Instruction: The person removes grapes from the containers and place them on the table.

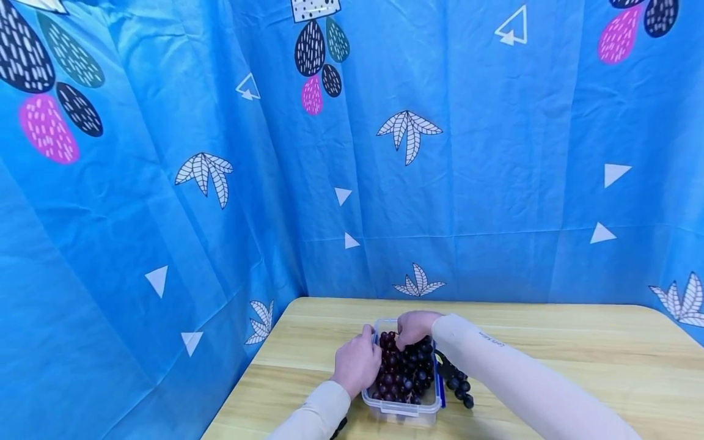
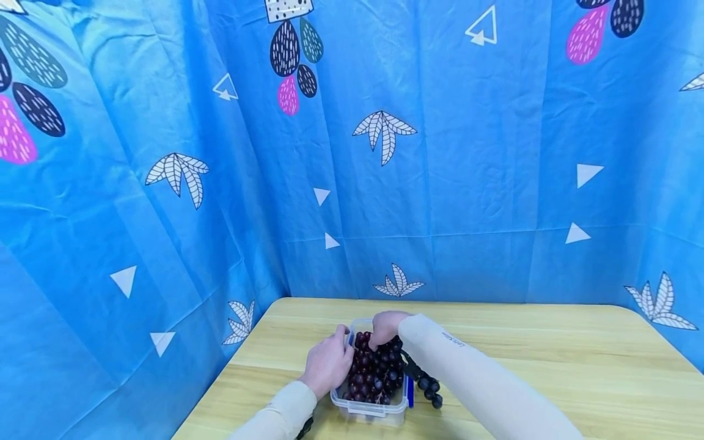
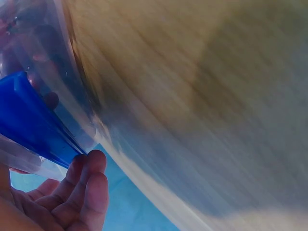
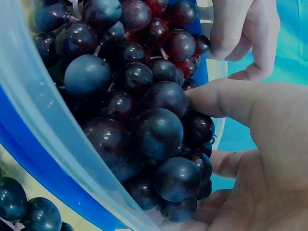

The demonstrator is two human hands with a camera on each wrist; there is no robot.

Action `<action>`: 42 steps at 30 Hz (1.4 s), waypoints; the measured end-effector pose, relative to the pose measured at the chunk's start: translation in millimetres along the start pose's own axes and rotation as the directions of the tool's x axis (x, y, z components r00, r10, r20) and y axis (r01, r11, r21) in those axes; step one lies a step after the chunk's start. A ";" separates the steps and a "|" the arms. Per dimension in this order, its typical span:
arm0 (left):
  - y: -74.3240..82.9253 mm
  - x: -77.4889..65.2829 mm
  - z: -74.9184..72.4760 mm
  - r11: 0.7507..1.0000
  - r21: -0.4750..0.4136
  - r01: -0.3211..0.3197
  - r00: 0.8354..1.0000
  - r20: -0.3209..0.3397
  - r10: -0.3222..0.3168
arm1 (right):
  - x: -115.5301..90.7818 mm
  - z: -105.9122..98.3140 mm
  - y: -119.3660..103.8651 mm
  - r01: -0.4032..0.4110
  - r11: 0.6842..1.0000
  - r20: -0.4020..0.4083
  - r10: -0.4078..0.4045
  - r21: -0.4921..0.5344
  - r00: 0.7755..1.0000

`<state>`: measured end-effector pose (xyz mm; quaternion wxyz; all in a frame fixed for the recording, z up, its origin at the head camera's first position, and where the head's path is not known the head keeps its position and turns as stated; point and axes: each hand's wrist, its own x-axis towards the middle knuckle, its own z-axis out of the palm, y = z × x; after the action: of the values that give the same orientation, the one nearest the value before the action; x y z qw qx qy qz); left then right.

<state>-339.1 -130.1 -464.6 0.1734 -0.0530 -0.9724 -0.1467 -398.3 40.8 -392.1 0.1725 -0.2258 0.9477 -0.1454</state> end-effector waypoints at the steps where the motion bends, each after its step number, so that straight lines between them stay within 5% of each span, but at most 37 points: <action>1: 0.1 -0.1 0.1 1.000 0.001 0.001 1.000 0.000 -0.001 | -0.8 -0.1 -0.1 -0.002 1.000 -0.001 0.002 -0.001 1.000; 11: 0.8 0.5 0.6 1.000 0.012 -0.006 1.000 -0.010 0.006 | -7.8 -0.8 -1.5 -0.047 0.998 -0.011 0.048 0.035 0.999; 42: -1.9 -0.8 -1.0 1.000 -0.005 -0.012 1.000 0.013 0.013 | -38.7 -2.1 -13.2 0.111 0.994 -0.163 -0.107 0.015 0.981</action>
<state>-338.3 -132.3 -464.5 0.1680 -0.0605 -0.9728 -0.1479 -361.7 48.5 -375.4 0.0893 -0.2627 0.9429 -0.1840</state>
